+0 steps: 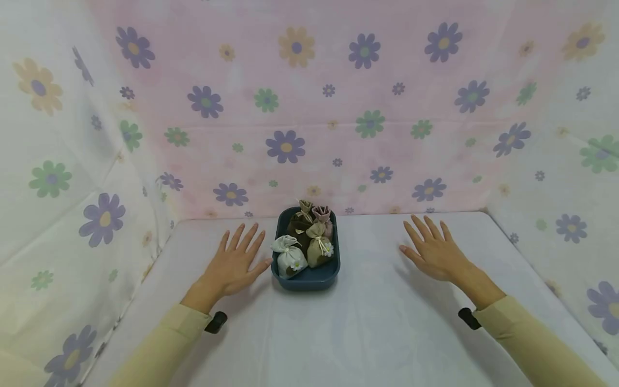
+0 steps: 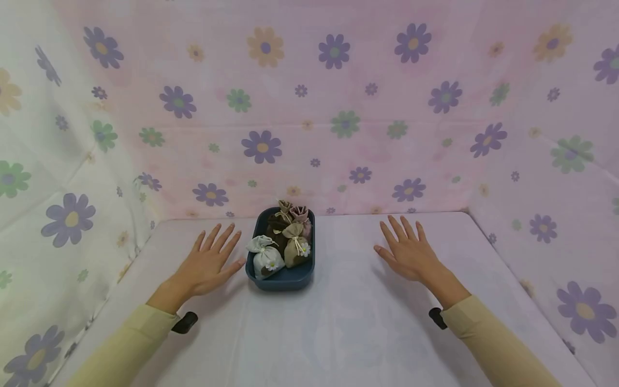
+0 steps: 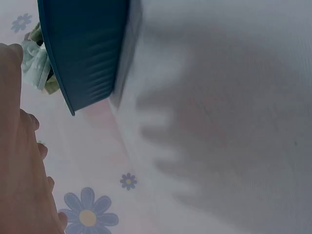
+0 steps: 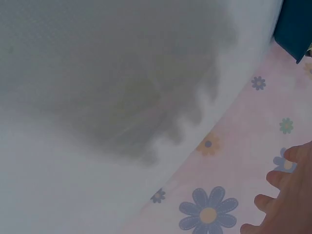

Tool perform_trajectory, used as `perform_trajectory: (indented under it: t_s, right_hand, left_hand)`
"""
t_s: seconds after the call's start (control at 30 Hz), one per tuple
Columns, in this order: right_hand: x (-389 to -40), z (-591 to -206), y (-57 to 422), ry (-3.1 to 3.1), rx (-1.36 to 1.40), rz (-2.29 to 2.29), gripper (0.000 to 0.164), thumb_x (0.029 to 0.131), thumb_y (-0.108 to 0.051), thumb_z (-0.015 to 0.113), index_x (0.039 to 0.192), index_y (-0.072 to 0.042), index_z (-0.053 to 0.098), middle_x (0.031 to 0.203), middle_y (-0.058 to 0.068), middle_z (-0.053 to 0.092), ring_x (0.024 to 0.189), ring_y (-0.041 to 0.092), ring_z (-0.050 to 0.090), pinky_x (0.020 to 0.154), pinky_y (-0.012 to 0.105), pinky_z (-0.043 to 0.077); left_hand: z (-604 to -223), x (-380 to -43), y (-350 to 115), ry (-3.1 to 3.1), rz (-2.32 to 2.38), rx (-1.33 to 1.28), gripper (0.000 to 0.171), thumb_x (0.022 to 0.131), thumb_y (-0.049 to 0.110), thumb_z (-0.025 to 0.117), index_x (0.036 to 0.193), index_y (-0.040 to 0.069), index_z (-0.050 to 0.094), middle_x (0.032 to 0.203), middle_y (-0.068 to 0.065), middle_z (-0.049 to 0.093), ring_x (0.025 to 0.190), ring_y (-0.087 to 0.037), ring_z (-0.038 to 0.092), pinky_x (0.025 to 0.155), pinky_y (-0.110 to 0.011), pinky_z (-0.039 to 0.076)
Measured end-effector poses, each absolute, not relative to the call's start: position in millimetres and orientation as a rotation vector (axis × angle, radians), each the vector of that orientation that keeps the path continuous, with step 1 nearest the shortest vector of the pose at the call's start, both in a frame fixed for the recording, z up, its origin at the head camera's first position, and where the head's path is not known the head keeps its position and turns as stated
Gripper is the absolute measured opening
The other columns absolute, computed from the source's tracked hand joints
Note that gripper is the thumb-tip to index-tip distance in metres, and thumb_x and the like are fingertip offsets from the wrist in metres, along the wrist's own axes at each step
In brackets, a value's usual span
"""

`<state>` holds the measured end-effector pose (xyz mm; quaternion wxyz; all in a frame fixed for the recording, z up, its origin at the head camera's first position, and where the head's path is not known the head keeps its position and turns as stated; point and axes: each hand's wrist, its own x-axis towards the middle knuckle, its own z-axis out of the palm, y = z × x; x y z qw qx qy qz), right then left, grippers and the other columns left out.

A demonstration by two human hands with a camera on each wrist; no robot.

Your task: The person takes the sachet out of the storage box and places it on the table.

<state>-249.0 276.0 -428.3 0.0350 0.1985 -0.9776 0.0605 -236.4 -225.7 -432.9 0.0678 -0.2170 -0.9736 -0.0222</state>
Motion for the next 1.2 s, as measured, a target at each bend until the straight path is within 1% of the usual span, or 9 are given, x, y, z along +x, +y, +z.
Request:
perform_trajectory:
  t_s: [0.3,0.47,0.67,0.87,1.0,1.2]
  right_hand:
    - [-237,-424,257,-2.998,0.654,0.267,0.073,0.109,-0.048,0.041,0.162,-0.001,0.023,0.168,0.024,0.016,0.153,0.050,0.010,0.118,0.072,0.004]
    - [-235,-425,248,-2.987,0.694,0.317,0.073,0.110,-0.047,0.042,0.162,-0.001,0.022,0.167,0.025,0.017,0.153,0.049,0.009,0.119,0.070,0.004]
    - [-237,-422,241,-2.973,0.696,0.335,0.073,0.110,-0.046,0.042,0.162,0.000,0.022,0.168,0.024,0.017,0.154,0.048,0.008,0.120,0.069,0.003]
    - [-237,-421,233,-2.958,0.721,0.353,0.073,0.110,-0.047,0.042,0.162,0.000,0.022,0.168,0.023,0.017,0.154,0.047,0.010,0.121,0.068,0.005]
    - [-235,-420,227,-2.935,0.744,0.388,0.072,0.109,-0.044,0.044,0.161,0.001,0.024,0.167,0.023,0.021,0.154,0.047,0.013,0.121,0.068,0.007]
    - [-232,-422,216,-2.925,0.784,0.421,0.072,0.109,-0.043,0.046,0.161,0.001,0.024,0.167,0.023,0.022,0.154,0.046,0.015,0.121,0.066,0.009]
  left_hand:
    - [-444,-230,-219,-2.936,-0.165,-0.678,0.085,0.103,0.069,0.034,0.165,0.012,0.021,0.171,-0.012,0.014,0.157,-0.039,0.006,0.121,-0.068,0.009]
    - [-444,-227,-217,-2.975,-0.184,-0.666,0.086,0.103,0.069,0.034,0.165,0.012,0.017,0.172,-0.009,0.009,0.158,-0.036,0.003,0.122,-0.066,0.007]
    - [-442,-228,-214,-2.964,-0.172,-0.674,0.086,0.103,0.069,0.032,0.166,0.012,0.015,0.172,-0.010,0.009,0.158,-0.037,0.004,0.122,-0.066,0.009]
    - [-445,-228,-211,-2.983,-0.206,-0.666,0.087,0.103,0.070,0.032,0.166,0.013,0.014,0.173,-0.007,0.006,0.158,-0.035,0.002,0.123,-0.065,0.007]
    - [-449,-227,-209,-2.976,-0.211,-0.664,0.089,0.102,0.070,0.032,0.165,0.009,0.016,0.172,-0.010,0.009,0.158,-0.036,0.005,0.122,-0.065,0.010]
    - [-451,-222,-207,-2.985,-0.221,-0.646,0.093,0.102,0.072,0.032,0.163,0.003,0.020,0.171,-0.011,0.012,0.157,-0.037,0.008,0.123,-0.064,0.012]
